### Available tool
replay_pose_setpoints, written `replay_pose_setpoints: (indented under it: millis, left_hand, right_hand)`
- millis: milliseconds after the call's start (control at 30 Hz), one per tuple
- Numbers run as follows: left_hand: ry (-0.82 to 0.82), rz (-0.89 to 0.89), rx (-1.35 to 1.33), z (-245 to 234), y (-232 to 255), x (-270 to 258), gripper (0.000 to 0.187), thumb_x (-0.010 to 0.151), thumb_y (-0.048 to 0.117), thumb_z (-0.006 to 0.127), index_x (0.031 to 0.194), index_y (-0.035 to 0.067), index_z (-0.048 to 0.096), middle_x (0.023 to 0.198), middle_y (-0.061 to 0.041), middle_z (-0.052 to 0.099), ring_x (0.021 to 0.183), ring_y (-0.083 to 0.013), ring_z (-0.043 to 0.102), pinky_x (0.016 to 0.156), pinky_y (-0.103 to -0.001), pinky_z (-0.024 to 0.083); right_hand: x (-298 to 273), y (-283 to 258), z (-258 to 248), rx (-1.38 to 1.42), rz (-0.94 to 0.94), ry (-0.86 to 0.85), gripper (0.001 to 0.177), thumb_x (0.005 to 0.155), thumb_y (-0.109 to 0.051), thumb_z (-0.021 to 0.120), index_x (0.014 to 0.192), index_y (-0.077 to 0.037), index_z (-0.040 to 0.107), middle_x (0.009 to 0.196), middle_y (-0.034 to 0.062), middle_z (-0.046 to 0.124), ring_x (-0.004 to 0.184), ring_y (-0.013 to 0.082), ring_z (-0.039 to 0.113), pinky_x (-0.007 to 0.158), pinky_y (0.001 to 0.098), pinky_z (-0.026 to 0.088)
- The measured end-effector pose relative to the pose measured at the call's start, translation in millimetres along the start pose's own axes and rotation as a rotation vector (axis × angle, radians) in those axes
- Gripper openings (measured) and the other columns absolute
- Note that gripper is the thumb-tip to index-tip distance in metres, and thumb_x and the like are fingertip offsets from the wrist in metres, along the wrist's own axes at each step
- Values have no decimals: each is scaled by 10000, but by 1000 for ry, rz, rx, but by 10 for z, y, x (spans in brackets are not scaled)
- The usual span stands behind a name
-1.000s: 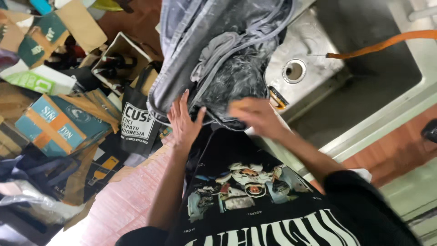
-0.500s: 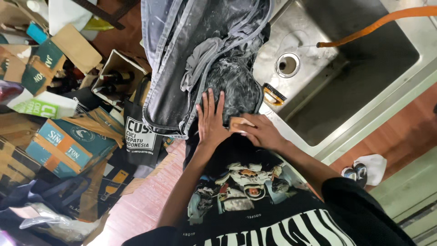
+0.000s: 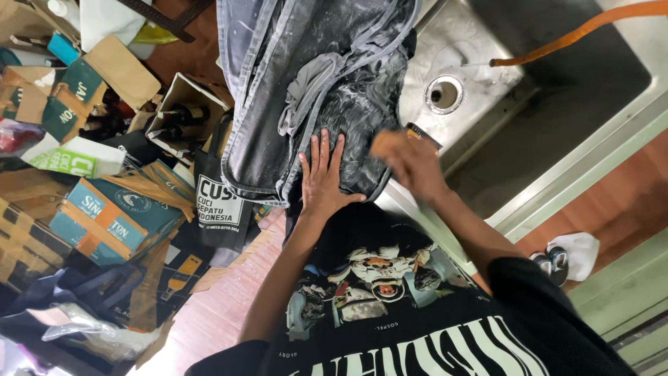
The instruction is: The person cleans a gray bag by scrubbing the outer and inner surfaces with a orange brush and water at a sink.
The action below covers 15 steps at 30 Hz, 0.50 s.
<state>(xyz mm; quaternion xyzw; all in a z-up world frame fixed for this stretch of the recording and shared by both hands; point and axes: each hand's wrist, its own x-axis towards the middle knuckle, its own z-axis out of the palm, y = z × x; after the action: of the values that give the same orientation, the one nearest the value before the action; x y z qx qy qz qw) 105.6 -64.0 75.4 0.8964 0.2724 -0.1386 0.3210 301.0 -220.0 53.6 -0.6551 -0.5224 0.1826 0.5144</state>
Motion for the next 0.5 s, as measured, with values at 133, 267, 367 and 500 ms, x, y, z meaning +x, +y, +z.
replay_pose_setpoints:
  millis: [133,267,367,500]
  left_hand:
    - [-10,-12,77,128,-70,36,1490,715,368,1030,1793,253,7,1829,-143,-157,1667,-339,-190,1283,-600,-130]
    - [1,-14,71,85,-21,-7,1552,644,563,1027,1794,251,32,1831,-132,-153,1673,-333,-181,1273,-599,-160]
    - [34,-20,208,169,-52,32,1493,693,492,1015,1794,248,36,1835,-142,-114,1680,-335,-146,1276,-574,-168]
    - [26,-9,55,99,-96,35,1516,646,515,1033,1792,286,67,1842,-88,-105,1683,-311,-136,1284,-602,-128]
  right_hand:
    - [-410,-212,77,-427,-343,-240,450,1180,-392,308,1310,-309,731,1434,59,701,1173,281,671,922,402,472]
    - [52,-454,-13,402,122,-20,355,1127,-286,499,1225,-75,767,1071,130,771,755,206,695,839,359,517]
    - [-317,-208,224,-40,-237,-170,363,1140,-302,445,1322,-168,729,1303,91,728,1035,277,670,900,423,516]
    - [-471,676,364,-421,-221,-87,390,1077,-436,640,1332,-160,742,1395,81,712,1261,332,653,1022,473,449]
